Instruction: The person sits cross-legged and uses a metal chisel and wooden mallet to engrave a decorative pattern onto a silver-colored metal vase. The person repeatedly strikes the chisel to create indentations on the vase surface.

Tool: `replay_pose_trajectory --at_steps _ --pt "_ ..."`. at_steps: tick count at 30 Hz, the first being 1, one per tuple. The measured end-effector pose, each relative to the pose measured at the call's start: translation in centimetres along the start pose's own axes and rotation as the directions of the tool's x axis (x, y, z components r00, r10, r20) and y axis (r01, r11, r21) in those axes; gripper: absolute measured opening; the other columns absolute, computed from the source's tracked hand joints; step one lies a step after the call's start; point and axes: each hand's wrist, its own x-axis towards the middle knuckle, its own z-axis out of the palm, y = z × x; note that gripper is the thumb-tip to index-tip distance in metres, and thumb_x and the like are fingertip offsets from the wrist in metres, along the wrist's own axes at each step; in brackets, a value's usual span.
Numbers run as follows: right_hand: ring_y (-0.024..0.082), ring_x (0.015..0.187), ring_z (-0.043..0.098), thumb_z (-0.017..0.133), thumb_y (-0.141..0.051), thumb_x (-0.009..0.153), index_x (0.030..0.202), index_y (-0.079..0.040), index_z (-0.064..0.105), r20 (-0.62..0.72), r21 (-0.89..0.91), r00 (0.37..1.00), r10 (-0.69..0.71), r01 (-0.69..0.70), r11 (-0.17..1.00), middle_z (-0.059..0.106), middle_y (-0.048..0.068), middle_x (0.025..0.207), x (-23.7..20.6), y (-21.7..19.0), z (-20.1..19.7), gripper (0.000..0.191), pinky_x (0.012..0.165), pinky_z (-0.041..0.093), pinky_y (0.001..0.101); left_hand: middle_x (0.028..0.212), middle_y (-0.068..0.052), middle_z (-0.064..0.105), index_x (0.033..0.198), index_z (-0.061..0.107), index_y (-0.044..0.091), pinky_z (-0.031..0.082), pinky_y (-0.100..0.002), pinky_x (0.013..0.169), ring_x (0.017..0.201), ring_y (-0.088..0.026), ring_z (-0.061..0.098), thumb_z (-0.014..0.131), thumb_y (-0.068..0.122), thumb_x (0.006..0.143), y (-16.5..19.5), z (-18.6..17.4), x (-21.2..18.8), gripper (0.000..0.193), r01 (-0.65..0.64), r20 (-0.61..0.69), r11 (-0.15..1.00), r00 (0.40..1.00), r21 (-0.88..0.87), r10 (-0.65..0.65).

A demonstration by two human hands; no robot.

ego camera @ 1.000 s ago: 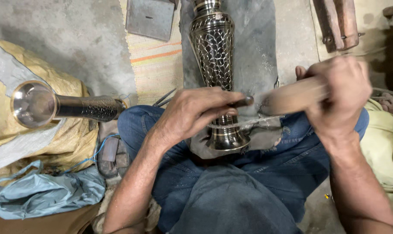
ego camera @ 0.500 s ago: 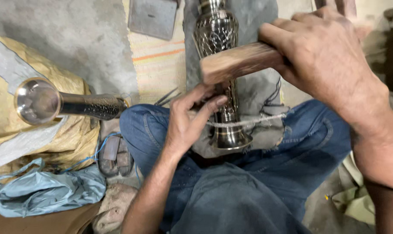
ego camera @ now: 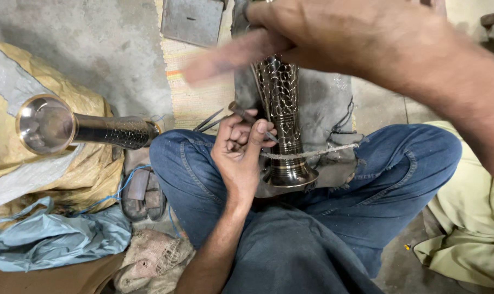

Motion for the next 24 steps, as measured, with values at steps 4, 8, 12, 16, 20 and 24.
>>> replay_pose_trajectory --at_steps 4,8,12,16,20,24 --pt "0.025 0.073 0.072 0.072 -0.015 0.094 0.108 -0.014 0.069 0.112 0.116 0.993 0.032 -0.045 0.992 0.071 0.008 0.076 -0.3 -0.8 -0.1 0.014 0.063 0.057 0.0398 0.09 -0.012 0.073 0.117 0.057 -0.003 0.065 -0.03 0.072 0.085 -0.018 0.075 0.071 0.01 0.101 -0.8 -0.1 -0.5 0.025 -0.038 -0.065 0.999 0.997 -0.024 0.036" --pt "0.028 0.065 0.069 0.081 -0.037 0.079 0.139 -0.006 0.053 0.235 0.454 0.952 0.196 -0.286 0.844 0.071 0.016 0.097 -5.0 -4.2 -0.5 0.074 0.058 0.057 0.0416 0.096 -0.011 0.072 0.12 0.056 -0.001 0.063 -0.031 0.077 0.088 -0.02 0.073 0.069 0.009 0.104 -1.1 -1.7 -0.5 0.023 -0.155 -0.138 0.988 0.978 0.003 0.154" --pt "0.026 0.065 0.07 0.087 -0.052 0.07 0.105 -0.016 0.062 0.532 0.479 0.81 0.248 -0.529 0.7 0.073 0.004 0.077 -11.3 -10.5 0.5 0.056 0.063 0.058 0.042 0.09 -0.01 0.074 0.119 0.059 -0.001 0.065 -0.031 0.069 0.082 -0.02 0.076 0.067 0.011 0.102 -0.6 -3.6 0.8 0.022 0.026 -0.197 0.999 0.98 -0.048 -0.035" --pt "0.034 0.065 0.07 0.085 -0.019 0.067 0.093 -0.008 0.06 0.198 0.565 0.896 0.398 -0.436 0.7 0.07 0.012 0.075 -14.6 -14.1 4.0 0.038 0.064 0.056 0.0474 0.092 -0.011 0.075 0.121 0.062 -0.001 0.064 -0.03 0.07 0.082 -0.019 0.076 0.068 0.01 0.101 0.6 -3.8 2.4 0.023 0.053 -0.065 0.998 0.997 0.023 -0.052" --pt "0.035 0.076 0.075 0.086 -0.014 0.063 0.115 -0.003 0.06 0.389 0.715 0.787 0.478 -0.586 0.382 0.073 0.019 0.084 -14.6 -13.9 7.3 0.059 0.07 0.059 0.045 0.094 -0.01 0.075 0.123 0.062 -0.002 0.064 -0.029 0.072 0.085 -0.017 0.076 0.07 0.008 0.101 2.3 -2.0 2.3 0.026 -0.004 0.09 0.993 0.996 0.115 -0.006" --pt "0.037 0.084 0.076 0.086 -0.017 0.066 0.115 -0.004 0.065 0.488 0.716 0.742 0.46 -0.641 0.276 0.075 0.02 0.084 -14.5 -13.5 7.7 0.055 0.071 0.059 0.0455 0.106 -0.009 0.075 0.126 0.061 -0.001 0.062 -0.029 0.082 0.091 -0.016 0.074 0.072 0.007 0.102 4.0 0.3 2.0 0.028 -0.212 0.251 0.944 0.957 0.252 0.148"
